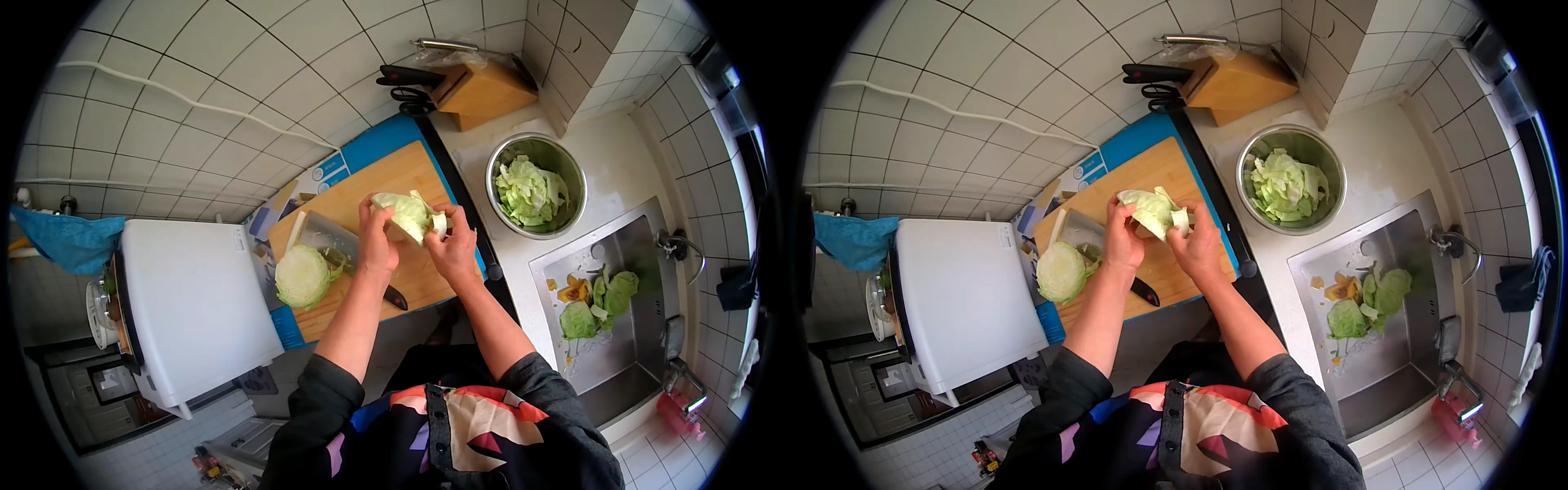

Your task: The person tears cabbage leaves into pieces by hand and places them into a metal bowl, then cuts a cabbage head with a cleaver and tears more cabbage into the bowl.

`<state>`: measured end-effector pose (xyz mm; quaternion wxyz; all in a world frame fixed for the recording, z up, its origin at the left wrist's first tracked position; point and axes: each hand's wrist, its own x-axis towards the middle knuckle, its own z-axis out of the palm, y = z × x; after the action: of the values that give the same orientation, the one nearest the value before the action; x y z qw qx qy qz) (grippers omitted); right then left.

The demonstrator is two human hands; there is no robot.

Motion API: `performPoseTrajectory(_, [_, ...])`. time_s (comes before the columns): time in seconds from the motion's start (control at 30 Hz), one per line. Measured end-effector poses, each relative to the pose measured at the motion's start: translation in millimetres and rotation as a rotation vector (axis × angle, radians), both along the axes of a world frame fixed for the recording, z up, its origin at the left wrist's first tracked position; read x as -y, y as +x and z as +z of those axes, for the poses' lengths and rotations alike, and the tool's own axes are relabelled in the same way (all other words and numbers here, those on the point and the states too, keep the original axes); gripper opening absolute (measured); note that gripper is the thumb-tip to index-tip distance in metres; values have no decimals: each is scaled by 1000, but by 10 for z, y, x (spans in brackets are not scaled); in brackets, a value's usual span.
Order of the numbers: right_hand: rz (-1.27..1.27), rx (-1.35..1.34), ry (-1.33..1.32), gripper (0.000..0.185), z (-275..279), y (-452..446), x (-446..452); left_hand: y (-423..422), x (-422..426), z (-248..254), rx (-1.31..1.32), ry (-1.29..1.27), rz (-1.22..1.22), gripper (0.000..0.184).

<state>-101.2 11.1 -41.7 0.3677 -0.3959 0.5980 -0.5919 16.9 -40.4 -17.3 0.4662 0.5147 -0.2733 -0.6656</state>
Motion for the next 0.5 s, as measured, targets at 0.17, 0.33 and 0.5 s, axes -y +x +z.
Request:
performPoseTrajectory(0.17, [-43, -12, 98, 35, 34, -27, 14, -46, -68, 37, -131, -79, 35, 47])
performPoseTrajectory(0.33, [-77, -16, 114, 35, -11, -23, 31, -73, -137, -33, -145, -147, 87, 48])
performPoseTrajectory(0.5, [-73, -149, -25, 27, 65, 62, -21, -173, -151, -63, -100, -185, 154, 58])
